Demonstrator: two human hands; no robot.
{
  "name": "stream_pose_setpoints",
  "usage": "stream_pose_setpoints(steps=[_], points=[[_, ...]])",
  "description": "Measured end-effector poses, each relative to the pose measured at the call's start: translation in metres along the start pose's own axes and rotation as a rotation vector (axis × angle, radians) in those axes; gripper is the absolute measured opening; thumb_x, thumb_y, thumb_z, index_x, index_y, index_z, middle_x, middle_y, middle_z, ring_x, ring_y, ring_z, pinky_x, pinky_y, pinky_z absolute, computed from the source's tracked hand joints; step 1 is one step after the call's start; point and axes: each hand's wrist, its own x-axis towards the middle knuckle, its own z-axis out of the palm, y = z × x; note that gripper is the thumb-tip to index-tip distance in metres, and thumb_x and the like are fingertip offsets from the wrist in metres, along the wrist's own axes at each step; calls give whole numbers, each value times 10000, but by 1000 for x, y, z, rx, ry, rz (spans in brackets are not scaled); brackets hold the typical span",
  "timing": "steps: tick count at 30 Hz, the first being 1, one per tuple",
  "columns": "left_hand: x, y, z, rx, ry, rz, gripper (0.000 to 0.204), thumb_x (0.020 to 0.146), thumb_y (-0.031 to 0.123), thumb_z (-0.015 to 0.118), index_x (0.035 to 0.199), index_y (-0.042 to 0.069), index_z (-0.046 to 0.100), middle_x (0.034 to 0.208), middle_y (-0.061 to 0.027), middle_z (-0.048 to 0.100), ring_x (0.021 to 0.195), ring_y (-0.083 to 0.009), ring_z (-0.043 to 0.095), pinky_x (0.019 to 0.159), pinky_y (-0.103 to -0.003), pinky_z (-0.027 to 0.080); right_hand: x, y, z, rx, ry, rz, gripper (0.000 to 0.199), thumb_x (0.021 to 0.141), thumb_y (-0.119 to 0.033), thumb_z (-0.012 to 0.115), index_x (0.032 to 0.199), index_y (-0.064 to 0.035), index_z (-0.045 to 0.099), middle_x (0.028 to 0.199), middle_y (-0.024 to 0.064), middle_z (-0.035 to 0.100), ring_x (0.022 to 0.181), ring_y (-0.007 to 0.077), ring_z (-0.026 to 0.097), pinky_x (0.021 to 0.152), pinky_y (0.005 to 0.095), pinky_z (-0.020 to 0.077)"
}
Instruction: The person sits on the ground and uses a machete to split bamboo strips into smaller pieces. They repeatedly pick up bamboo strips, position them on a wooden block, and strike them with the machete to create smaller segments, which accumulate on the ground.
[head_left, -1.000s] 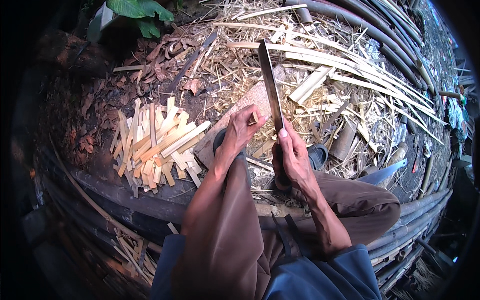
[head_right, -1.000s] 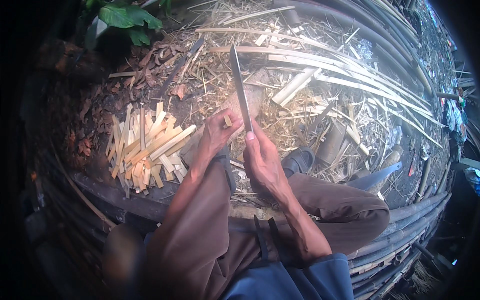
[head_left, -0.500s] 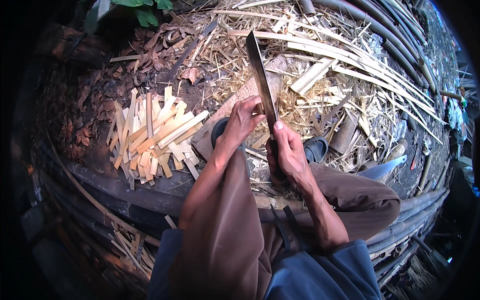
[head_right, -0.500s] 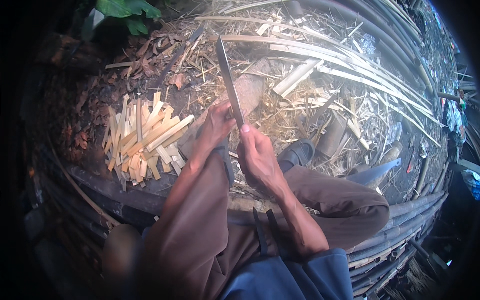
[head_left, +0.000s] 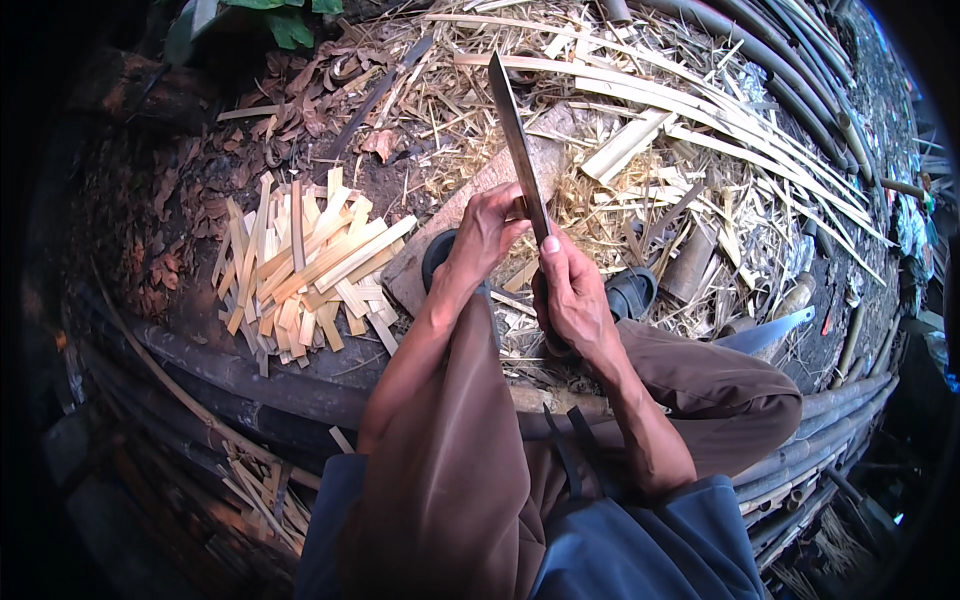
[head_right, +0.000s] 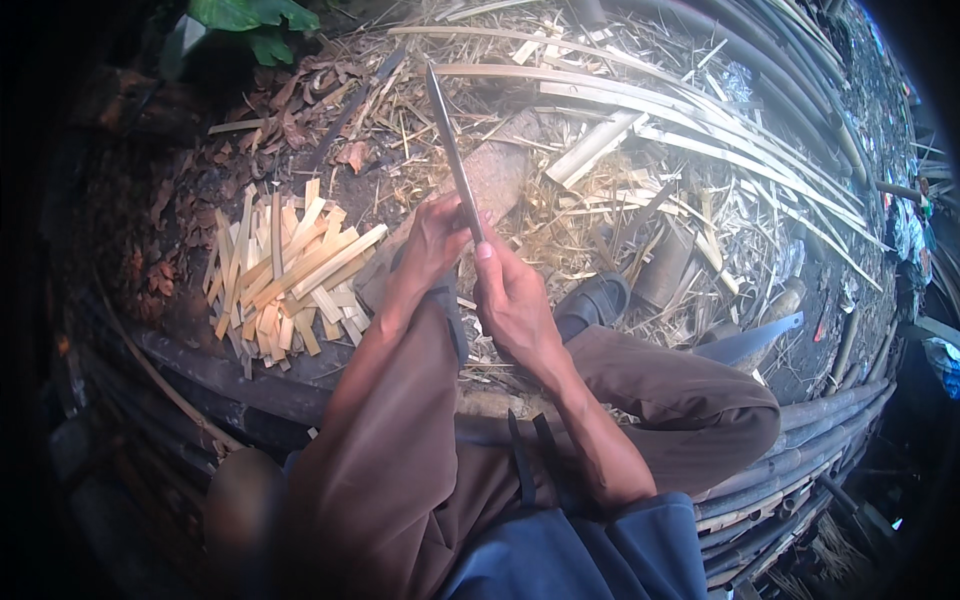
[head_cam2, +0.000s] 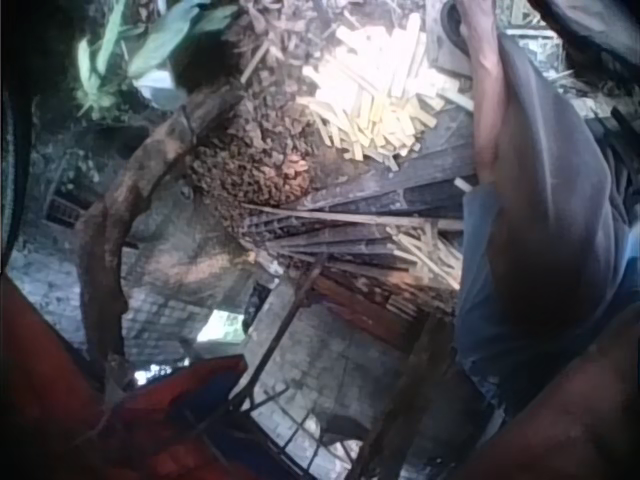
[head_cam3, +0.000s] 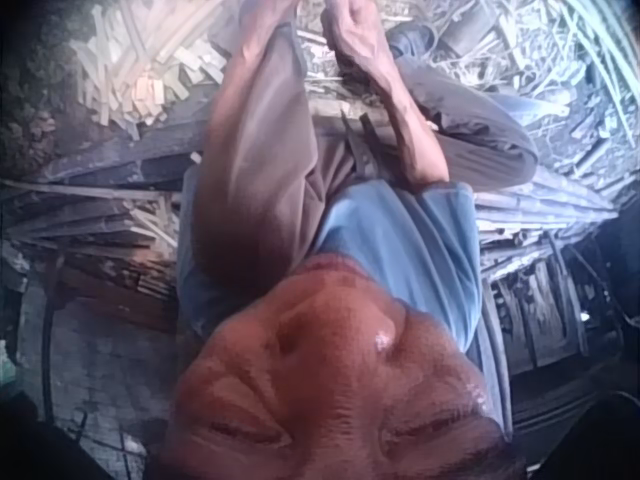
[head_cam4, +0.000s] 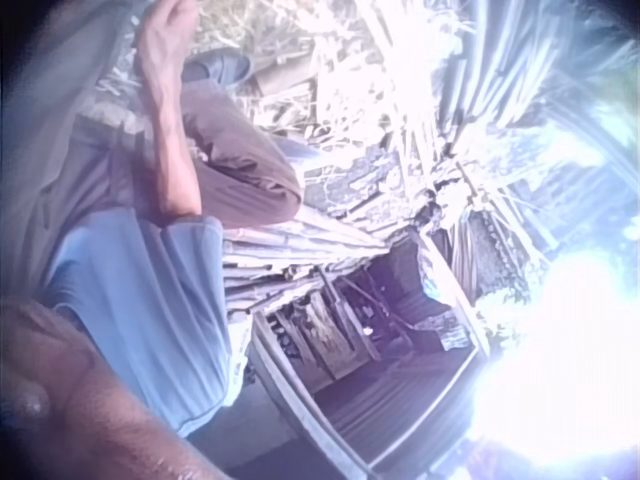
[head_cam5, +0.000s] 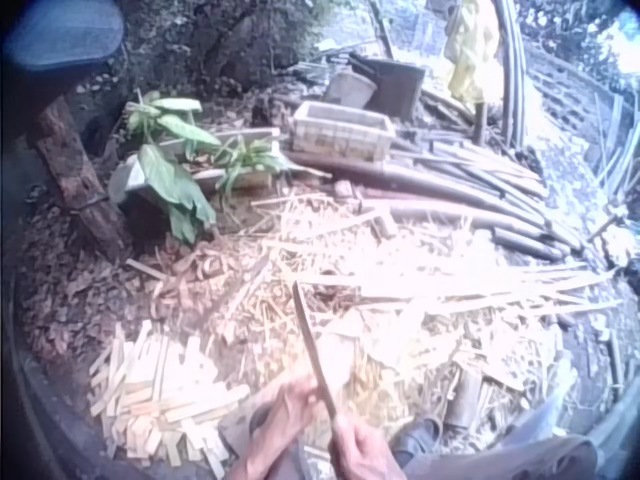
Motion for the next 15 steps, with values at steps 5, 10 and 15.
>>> stream_pose_setpoints(steps=[5,10,15], points=[[-1,0,2,7,9,-2,272,762,-72,656,1006,-5,555,789,-172,579,740,-370,619,654,-455,486,0,-3,1,-148,22,-30,459,1078,-296,413,1512,-149,421,641,-8,459,601,72,450,565,276,415],[5,-5,3,21,61,39,214,776,0,655,955,2,537,760,-186,542,706,-397,583,627,-461,465,5,5,3,-148,37,-68,448,1068,-276,438,1503,-168,431,644,53,501,615,117,497,616,308,444],[4,4,0,52,77,28,204,761,37,655,928,0,544,773,-189,567,713,-395,595,624,-443,474,-1,-5,8,-224,47,-81,438,1068,-241,432,1498,-160,430,646,78,526,625,134,527,623,319,449]])
